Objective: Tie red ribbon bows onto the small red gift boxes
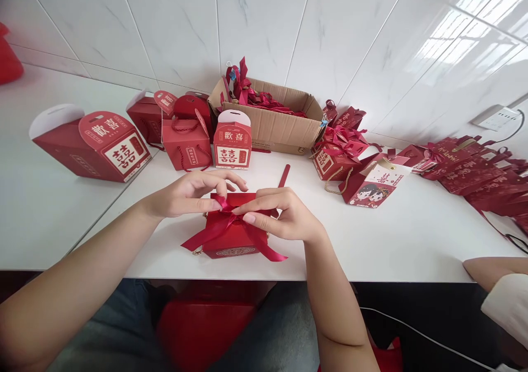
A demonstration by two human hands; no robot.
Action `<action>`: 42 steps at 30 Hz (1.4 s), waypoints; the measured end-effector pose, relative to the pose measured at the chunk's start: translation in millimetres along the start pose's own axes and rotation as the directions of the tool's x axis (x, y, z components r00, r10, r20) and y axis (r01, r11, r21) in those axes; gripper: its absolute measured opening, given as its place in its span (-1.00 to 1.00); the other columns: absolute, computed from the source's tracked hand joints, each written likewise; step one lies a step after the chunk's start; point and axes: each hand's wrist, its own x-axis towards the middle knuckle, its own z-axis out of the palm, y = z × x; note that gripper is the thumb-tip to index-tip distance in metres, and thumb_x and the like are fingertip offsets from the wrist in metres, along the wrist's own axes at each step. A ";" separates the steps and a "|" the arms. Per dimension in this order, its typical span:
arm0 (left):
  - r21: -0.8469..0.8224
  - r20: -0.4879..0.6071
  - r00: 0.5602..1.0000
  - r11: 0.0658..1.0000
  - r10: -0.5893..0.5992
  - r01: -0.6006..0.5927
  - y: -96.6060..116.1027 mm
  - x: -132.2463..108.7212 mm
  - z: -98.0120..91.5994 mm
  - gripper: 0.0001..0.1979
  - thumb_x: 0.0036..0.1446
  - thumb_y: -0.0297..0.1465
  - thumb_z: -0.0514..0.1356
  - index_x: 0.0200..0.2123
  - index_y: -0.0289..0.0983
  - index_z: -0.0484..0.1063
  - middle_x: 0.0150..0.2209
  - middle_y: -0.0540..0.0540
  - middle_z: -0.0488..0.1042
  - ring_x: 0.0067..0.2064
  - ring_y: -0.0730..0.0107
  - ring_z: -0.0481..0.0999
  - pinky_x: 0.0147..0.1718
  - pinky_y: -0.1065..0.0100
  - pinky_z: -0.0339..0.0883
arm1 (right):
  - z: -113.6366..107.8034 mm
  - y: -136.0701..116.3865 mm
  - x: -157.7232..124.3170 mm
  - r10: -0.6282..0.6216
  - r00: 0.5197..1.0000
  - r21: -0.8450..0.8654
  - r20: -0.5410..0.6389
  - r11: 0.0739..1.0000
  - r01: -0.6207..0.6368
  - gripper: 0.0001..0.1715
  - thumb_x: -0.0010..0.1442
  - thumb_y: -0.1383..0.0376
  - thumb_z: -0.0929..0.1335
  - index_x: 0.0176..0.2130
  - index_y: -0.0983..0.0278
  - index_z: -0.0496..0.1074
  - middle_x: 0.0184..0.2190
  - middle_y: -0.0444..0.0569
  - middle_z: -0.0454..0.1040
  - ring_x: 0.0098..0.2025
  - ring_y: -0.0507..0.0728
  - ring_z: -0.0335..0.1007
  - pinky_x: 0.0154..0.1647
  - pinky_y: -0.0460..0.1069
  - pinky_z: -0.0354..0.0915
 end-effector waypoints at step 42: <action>-0.140 -0.007 0.997 0.987 -0.075 0.074 -18.8 3.6 5.2 -0.75 0.02 -0.51 0.23 -0.67 -0.33 0.33 -0.03 -0.18 0.52 -0.01 0.10 0.53 -0.02 0.14 0.38 | 2.2 3.0 -5.8 0.217 0.976 0.099 0.005 0.971 -0.216 -0.83 0.26 0.41 0.30 -0.12 0.25 0.28 -0.58 -0.30 0.14 -0.55 -0.07 0.07 -0.51 -0.14 0.08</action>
